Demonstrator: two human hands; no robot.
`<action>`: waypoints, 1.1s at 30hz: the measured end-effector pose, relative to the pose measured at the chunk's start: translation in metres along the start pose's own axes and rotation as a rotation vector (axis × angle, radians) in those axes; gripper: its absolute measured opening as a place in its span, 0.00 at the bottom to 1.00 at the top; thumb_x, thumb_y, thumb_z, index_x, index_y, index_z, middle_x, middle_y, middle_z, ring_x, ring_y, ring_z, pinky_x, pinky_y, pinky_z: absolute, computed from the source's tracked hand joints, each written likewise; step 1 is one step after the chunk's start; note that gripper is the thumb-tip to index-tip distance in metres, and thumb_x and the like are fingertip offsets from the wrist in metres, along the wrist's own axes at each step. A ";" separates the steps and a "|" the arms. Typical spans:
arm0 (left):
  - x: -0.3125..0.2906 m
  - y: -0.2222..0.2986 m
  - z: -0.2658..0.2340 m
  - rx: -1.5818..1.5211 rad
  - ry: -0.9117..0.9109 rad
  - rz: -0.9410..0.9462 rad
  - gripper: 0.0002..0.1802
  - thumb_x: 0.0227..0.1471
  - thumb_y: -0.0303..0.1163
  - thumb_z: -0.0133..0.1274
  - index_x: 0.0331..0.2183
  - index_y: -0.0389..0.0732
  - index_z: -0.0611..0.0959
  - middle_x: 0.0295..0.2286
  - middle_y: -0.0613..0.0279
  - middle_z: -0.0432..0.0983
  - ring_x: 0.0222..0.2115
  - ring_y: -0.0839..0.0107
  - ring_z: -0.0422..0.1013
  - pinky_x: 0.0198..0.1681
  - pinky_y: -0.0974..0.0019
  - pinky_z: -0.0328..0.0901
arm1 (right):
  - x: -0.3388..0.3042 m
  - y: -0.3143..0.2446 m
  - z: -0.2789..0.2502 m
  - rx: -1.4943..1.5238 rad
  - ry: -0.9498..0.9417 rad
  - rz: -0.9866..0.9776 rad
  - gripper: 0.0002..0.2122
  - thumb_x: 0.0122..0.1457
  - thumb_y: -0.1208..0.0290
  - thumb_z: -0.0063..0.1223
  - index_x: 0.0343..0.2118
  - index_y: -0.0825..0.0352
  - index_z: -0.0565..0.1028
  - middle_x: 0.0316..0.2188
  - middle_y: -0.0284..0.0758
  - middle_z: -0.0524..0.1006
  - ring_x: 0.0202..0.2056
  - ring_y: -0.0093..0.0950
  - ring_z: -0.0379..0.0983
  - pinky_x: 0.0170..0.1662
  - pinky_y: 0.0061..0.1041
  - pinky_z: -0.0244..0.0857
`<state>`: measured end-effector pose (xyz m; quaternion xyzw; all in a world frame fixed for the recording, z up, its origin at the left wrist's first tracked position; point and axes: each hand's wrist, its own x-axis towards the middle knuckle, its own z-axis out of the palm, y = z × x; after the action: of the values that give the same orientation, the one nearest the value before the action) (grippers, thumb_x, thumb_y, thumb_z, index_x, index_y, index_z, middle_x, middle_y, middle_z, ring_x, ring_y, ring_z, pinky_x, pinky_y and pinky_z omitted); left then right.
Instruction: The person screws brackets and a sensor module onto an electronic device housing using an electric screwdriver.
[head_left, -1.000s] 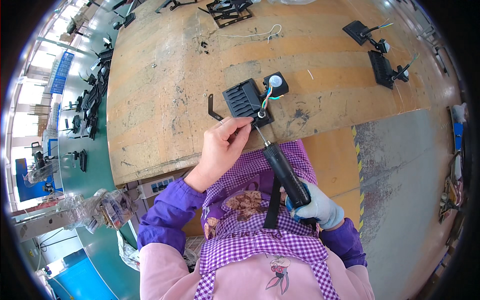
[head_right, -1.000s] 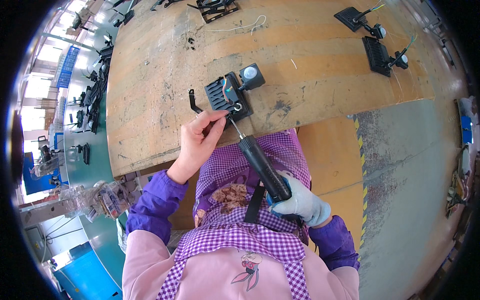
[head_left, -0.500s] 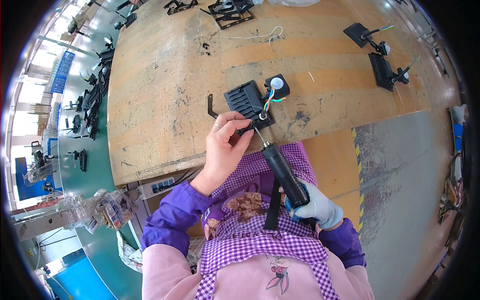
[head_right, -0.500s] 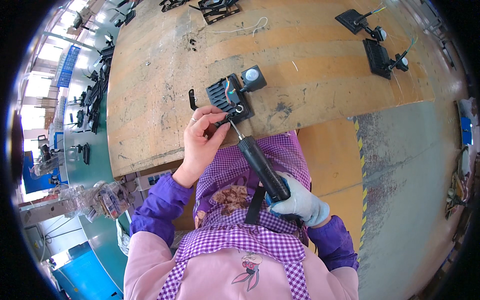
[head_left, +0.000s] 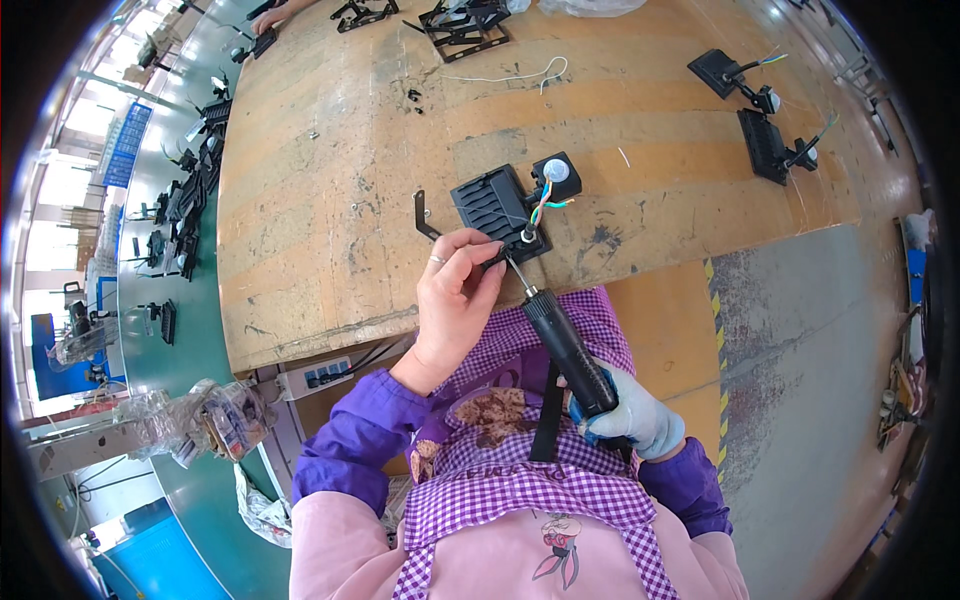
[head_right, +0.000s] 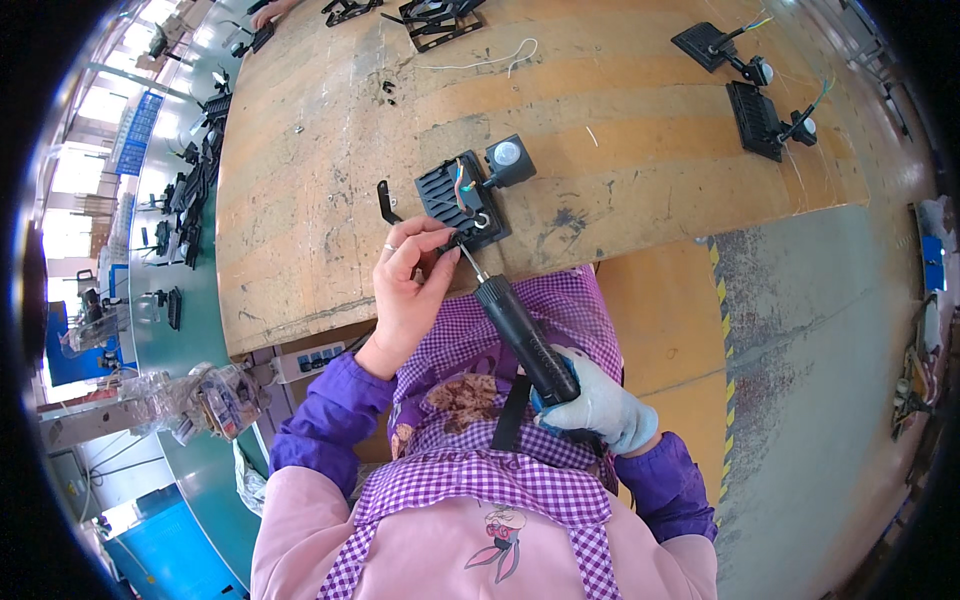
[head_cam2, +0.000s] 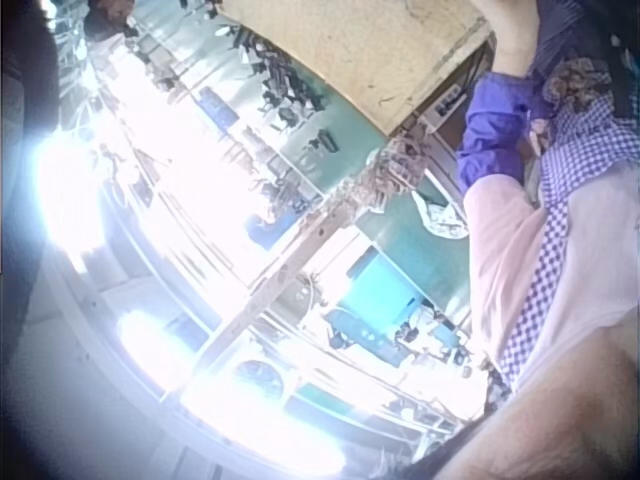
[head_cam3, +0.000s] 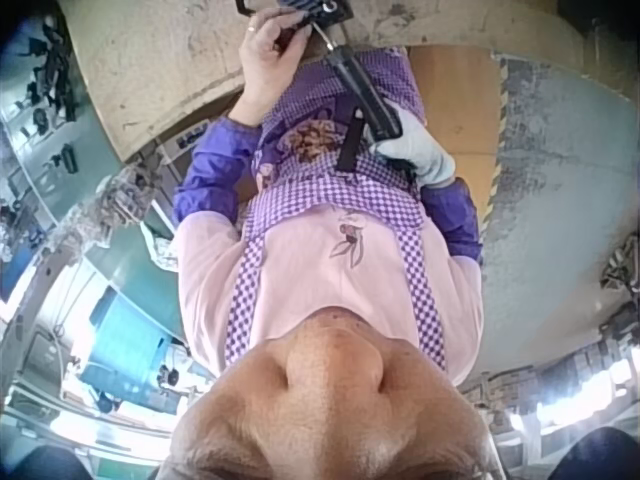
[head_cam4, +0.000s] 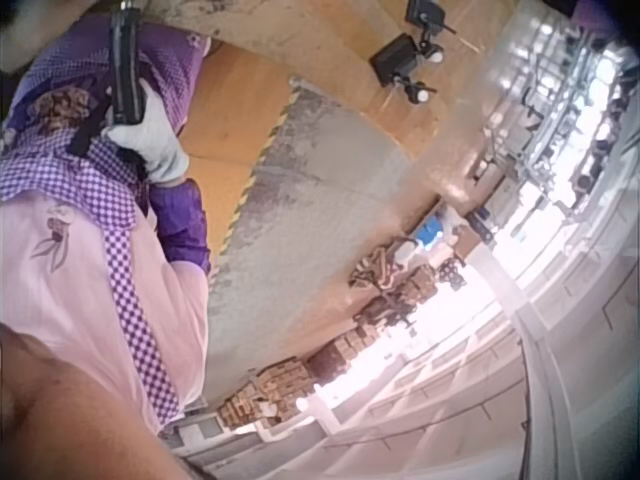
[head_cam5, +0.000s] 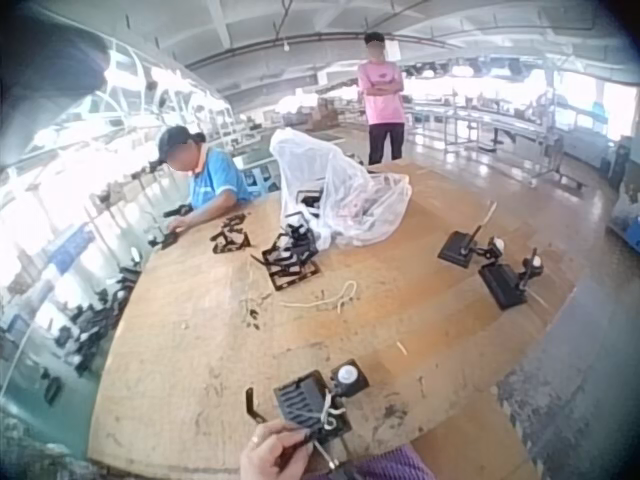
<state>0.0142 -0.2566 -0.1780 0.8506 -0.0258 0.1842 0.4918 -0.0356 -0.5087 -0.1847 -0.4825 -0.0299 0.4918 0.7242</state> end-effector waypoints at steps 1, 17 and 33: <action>-0.001 -0.001 0.001 0.000 0.000 0.000 0.11 0.47 0.16 0.58 0.36 0.34 0.80 0.38 0.62 0.74 0.26 0.82 0.68 0.27 0.78 0.62 | 0.000 0.000 0.000 0.000 0.000 0.000 0.31 0.37 0.63 0.67 0.47 0.67 0.70 0.28 0.27 0.70 0.29 0.18 0.65 0.33 0.18 0.62; -0.004 -0.001 0.002 0.014 0.032 0.025 0.14 0.46 0.17 0.59 0.38 0.36 0.79 0.35 0.60 0.75 0.24 0.76 0.69 0.25 0.75 0.65 | 0.002 0.000 0.001 0.005 -0.003 0.022 0.34 0.36 0.63 0.70 0.49 0.67 0.69 0.27 0.29 0.72 0.27 0.18 0.68 0.32 0.18 0.64; 0.021 -0.003 -0.029 -0.659 -0.227 -0.683 0.07 0.54 0.27 0.57 0.36 0.36 0.83 0.20 0.75 0.69 0.18 0.89 0.59 0.18 0.80 0.51 | 0.001 -0.002 -0.001 -0.023 -0.015 0.014 0.31 0.37 0.65 0.68 0.48 0.66 0.69 0.28 0.27 0.71 0.29 0.17 0.66 0.34 0.18 0.63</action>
<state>0.0261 -0.2276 -0.1609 0.6241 0.1444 -0.0995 0.7614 -0.0334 -0.5082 -0.1844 -0.4873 -0.0378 0.5003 0.7147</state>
